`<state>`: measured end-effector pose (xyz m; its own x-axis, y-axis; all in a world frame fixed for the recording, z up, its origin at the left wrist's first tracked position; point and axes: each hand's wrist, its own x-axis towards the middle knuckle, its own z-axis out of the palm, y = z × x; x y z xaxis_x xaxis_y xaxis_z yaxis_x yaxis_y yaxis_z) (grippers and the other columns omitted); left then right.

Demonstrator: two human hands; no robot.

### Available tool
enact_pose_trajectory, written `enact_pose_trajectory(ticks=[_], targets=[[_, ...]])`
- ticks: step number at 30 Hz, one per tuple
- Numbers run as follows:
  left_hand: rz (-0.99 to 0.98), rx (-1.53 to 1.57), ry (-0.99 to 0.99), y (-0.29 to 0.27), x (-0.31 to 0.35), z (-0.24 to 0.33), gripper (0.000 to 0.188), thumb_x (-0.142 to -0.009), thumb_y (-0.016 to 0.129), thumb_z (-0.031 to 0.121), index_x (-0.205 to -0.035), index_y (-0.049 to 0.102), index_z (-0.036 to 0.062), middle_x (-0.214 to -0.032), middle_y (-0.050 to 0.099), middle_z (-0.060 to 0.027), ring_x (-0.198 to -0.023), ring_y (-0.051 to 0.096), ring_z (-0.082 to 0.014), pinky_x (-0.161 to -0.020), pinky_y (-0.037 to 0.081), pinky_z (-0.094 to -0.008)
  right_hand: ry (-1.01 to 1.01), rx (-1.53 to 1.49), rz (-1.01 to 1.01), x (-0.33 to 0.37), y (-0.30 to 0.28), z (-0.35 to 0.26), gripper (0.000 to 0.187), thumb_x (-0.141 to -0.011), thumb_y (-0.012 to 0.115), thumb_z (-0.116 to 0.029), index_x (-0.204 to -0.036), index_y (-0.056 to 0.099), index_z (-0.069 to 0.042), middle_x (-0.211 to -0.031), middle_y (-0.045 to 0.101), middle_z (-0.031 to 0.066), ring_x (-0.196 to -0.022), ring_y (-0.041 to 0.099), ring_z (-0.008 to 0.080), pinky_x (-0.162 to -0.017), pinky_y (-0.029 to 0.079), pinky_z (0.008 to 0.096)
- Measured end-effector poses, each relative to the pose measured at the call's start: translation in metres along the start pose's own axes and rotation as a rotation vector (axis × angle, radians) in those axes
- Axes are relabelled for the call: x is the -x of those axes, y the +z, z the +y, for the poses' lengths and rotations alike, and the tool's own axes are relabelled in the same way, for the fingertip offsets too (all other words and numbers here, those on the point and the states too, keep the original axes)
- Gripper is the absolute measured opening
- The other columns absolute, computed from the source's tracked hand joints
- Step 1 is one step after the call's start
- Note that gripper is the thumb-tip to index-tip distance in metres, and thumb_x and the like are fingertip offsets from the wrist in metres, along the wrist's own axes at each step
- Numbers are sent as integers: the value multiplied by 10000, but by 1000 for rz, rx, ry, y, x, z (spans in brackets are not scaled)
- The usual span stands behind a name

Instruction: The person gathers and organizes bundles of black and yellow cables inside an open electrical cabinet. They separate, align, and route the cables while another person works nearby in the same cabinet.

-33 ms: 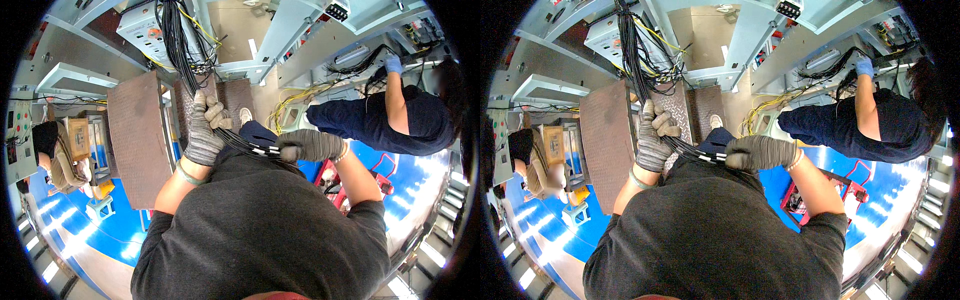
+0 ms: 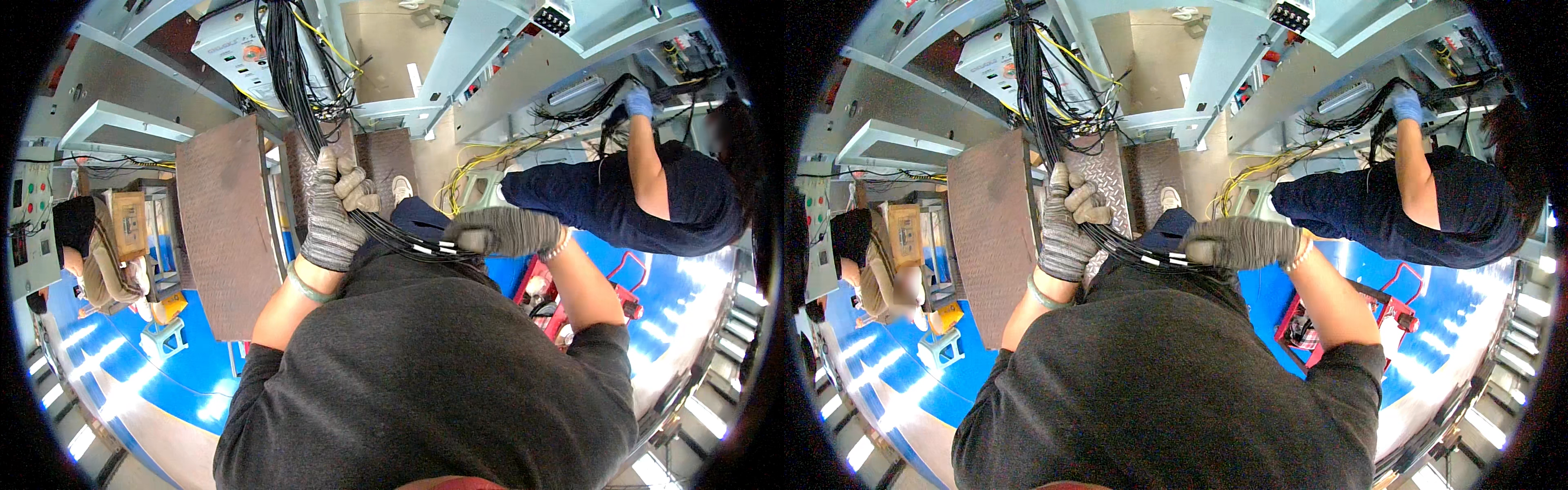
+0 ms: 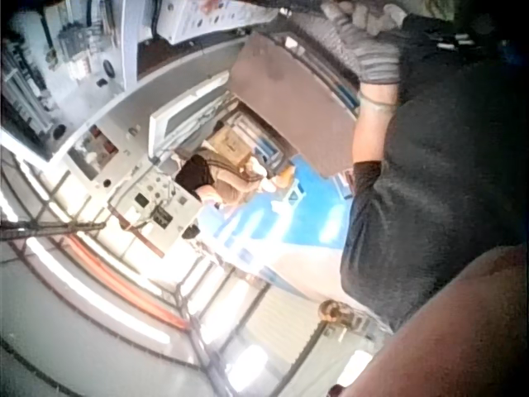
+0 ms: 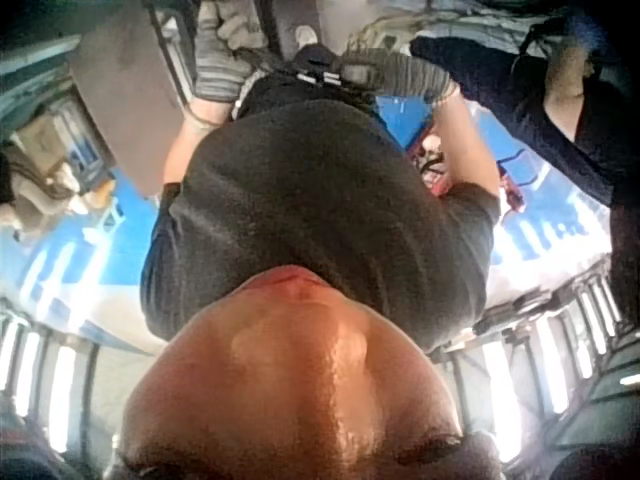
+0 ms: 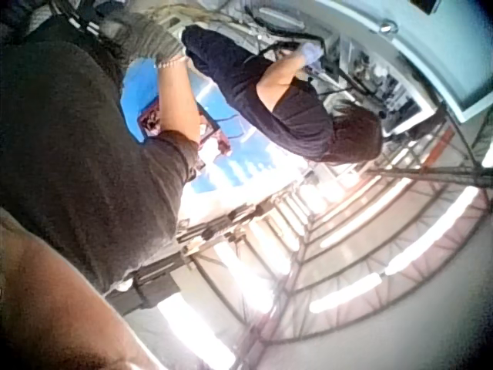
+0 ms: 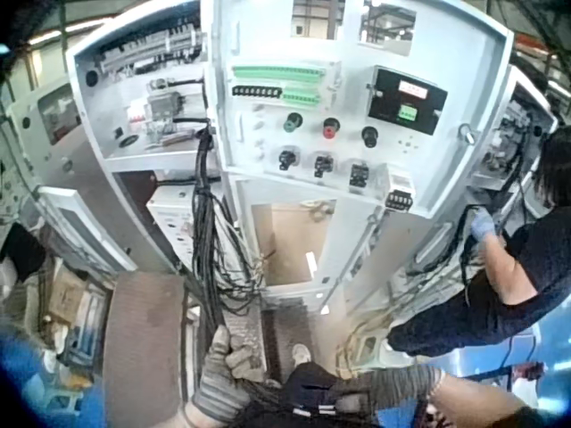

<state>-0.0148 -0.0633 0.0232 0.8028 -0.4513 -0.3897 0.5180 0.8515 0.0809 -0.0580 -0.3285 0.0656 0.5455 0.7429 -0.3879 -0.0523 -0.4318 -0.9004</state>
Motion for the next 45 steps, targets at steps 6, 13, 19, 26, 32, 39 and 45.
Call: enact_pose_trajectory(ticks=[6, 13, 19, 26, 32, 39, 45], targets=[[55, -107, 50, 6, 1, -1, 308, -857, 557, 422, -686, 585, 166, -453, 369, 71, -356, 313, -63, -377, 295, -216, 135, 620, 295, -100, -82, 15, 354, -846, 537, -190, -1172, 484, -64, -1096, 579, 159, -1042, 546, 307, -897, 433, 361], [100, -138, 74, 11, 0, -6, 308, -866, 535, 432, -765, 589, 147, -488, 361, 73, -382, 297, -62, -387, 302, -211, 10, 882, 660, -257, -121, 43, 646, -732, 633, -317, -1269, 404, -43, -1172, 531, 191, -1136, 475, 329, -968, 379, 389], [205, -173, 56, 1, -3, -5, 289, -868, 534, 430, -846, 557, 143, -489, 309, 87, -393, 270, -49, -406, 302, -214, 132, 663, 305, -219, -117, 25, 440, -776, 554, -323, -1136, 531, -71, -1073, 567, 203, -1036, 533, 341, -911, 400, 414], [256, -334, 4, 14, -13, -15, 325, -815, 644, 346, -999, 559, 93, -613, 402, 54, -472, 362, -59, -469, 405, -206, -268, 380, 49, -105, -89, 16, 292, -848, 527, -200, -1120, 553, -94, -1028, 599, 146, -939, 584, 285, -834, 473, 361], [90, -445, -44, 14, -16, -12, 290, -821, 635, 364, -861, 543, 92, -720, 518, 17, -593, 493, -82, -490, 400, -197, -26, 155, -307, -106, -63, -22, 256, -896, 509, -237, -1051, 619, -65, -947, 643, 106, -896, 604, 239, -775, 487, 304], [168, -402, 31, 14, -9, -11, 287, -859, 589, 357, -802, 549, 79, -650, 497, 13, -522, 473, -87, -452, 392, -209, 307, -501, -164, -66, -62, 0, 390, -919, 467, -327, -1015, 607, 24, -907, 647, 131, -798, 621, 171, -702, 509, 292], [196, -375, 37, -1, -11, -12, 299, -850, 601, 359, -795, 556, 68, -647, 508, -8, -508, 460, -86, -452, 392, -207, 93, -185, -111, -36, -45, -12, 222, -804, 640, -181, -943, 612, -10, -819, 636, 60, -715, 590, 128, -621, 487, 258]])
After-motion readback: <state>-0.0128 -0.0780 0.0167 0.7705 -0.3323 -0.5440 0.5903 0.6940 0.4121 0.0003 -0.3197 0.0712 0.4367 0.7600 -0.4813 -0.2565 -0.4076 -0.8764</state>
